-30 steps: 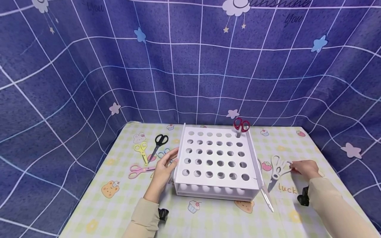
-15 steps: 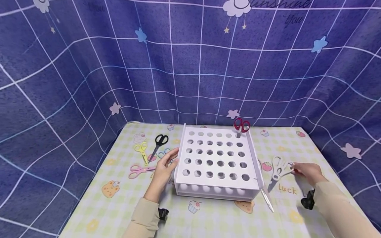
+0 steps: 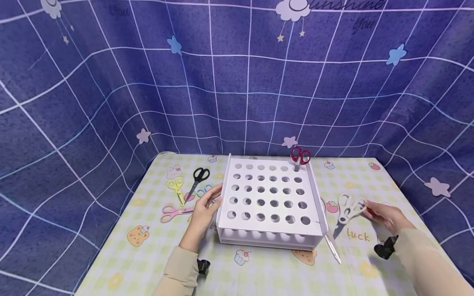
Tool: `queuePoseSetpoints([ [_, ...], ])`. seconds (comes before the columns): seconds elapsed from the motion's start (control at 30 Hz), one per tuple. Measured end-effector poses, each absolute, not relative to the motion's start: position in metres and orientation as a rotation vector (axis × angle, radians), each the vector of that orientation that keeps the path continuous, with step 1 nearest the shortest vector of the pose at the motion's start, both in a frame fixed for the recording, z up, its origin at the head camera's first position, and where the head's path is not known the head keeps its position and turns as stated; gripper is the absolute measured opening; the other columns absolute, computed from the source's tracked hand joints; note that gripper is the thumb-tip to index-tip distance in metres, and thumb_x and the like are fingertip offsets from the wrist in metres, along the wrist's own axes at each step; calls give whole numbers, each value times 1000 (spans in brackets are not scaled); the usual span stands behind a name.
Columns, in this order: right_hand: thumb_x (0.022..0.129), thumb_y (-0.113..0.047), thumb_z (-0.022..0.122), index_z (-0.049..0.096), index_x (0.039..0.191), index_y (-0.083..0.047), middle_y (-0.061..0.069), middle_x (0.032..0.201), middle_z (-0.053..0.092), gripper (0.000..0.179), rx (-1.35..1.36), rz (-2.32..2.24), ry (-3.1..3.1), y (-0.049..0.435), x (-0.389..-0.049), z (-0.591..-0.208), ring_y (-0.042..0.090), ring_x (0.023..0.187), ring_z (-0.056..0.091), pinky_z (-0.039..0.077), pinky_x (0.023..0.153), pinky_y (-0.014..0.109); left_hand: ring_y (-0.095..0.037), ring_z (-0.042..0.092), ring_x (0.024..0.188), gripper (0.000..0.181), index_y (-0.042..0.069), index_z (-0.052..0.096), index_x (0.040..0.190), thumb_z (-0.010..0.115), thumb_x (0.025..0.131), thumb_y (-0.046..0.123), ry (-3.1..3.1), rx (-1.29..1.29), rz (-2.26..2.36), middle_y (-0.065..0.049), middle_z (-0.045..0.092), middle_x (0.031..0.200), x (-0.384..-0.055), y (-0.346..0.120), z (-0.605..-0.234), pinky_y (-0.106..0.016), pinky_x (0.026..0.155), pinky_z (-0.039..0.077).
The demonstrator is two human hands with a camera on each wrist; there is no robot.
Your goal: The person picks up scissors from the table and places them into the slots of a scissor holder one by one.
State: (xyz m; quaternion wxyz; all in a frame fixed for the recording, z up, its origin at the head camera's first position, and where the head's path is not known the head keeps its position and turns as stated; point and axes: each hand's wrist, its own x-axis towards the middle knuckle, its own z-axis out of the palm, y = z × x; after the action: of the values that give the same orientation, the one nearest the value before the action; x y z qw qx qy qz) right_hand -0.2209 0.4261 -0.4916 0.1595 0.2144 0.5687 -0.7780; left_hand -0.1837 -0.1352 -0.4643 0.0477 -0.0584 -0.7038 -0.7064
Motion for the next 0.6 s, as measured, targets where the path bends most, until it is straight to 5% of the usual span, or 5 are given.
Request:
queuePoseSetpoints([
  [0.6,93,6,55,72,79,-3,8,79,72,24,486,-2362,1213,433,-226,-483,15,77,70,60,79,26,-21,44,136,44,9,51,139,57,96,9,-2177,-157,-2121,-12,54,141,-184,-134,-465,-32,115,35],
])
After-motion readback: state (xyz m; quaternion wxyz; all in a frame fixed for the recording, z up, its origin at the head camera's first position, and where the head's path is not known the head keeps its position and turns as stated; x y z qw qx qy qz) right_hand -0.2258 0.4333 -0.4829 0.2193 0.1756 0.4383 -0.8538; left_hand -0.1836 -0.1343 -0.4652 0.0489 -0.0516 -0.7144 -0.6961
